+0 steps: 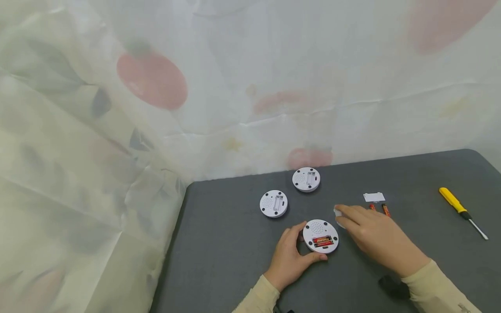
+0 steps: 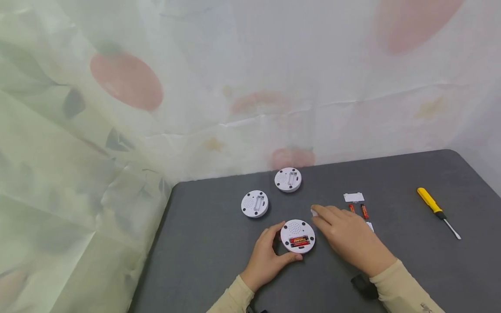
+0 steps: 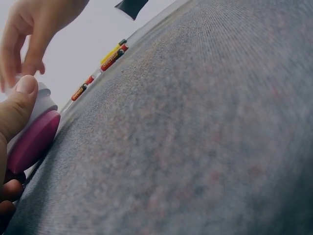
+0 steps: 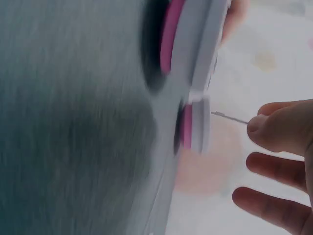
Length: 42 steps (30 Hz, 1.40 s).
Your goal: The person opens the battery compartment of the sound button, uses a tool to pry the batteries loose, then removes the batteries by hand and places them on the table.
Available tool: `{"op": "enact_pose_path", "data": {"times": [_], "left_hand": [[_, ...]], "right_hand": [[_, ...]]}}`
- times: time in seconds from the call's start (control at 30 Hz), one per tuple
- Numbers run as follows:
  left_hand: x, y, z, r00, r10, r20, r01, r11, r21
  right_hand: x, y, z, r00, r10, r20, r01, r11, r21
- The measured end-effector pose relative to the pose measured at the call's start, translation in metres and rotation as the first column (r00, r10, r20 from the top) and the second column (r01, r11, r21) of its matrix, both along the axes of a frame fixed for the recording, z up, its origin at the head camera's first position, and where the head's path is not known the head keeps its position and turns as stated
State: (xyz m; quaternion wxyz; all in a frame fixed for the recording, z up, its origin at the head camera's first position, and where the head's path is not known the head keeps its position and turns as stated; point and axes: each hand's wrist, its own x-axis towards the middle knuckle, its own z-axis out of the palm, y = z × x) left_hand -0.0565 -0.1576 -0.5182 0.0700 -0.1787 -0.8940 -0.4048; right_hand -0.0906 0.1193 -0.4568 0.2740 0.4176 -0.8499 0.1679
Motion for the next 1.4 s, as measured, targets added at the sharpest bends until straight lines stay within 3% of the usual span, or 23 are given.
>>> {"op": "enact_pose_path", "data": {"times": [0.2,0.37,0.5,0.6,0.73,0.93,1.0,1.23,1.4], "left_hand": [[0.0,0.001,0.001,0.999,0.017,0.031,-0.017,1.0,-0.008],[0.001,0.001,0.002,0.999,0.023,0.048,-0.023,1.0,0.001],[0.001,0.0,0.002,0.999,0.025,0.039,-0.025,1.0,-0.001],[0.001,0.0,0.001,0.999,0.023,0.027,-0.023,1.0,-0.005],[0.001,0.0,0.001,1.0,0.021,0.022,-0.021,1.0,-0.008],[0.001,0.001,0.002,0.999,0.023,0.044,-0.022,1.0,-0.009],[0.0,0.001,0.003,0.998,0.022,0.051,-0.021,1.0,-0.009],[0.0,0.001,0.002,0.999,0.019,0.049,-0.019,1.0,-0.013],[0.0,0.0,0.002,0.999,0.019,0.051,-0.018,1.0,-0.015]], "right_hand": [[-0.017,0.04,-0.005,0.99,-0.14,0.019,0.141,0.989,-0.04],[-0.025,0.075,-0.013,0.959,-0.274,0.078,0.28,0.957,-0.08],[-0.027,0.097,-0.018,0.9,-0.397,0.179,0.412,0.909,-0.059],[-0.027,0.109,-0.02,0.832,-0.488,0.264,0.508,0.861,-0.009],[-0.025,0.121,-0.024,0.755,-0.551,0.354,0.567,0.821,0.069],[-0.025,0.127,-0.028,0.698,-0.576,0.426,0.569,0.807,0.159],[-0.025,0.129,-0.03,0.686,-0.578,0.443,0.562,0.807,0.183],[-0.027,0.131,-0.035,0.696,-0.571,0.435,0.546,0.815,0.195],[-0.029,0.13,-0.033,0.684,-0.577,0.447,0.529,0.814,0.241]]}}
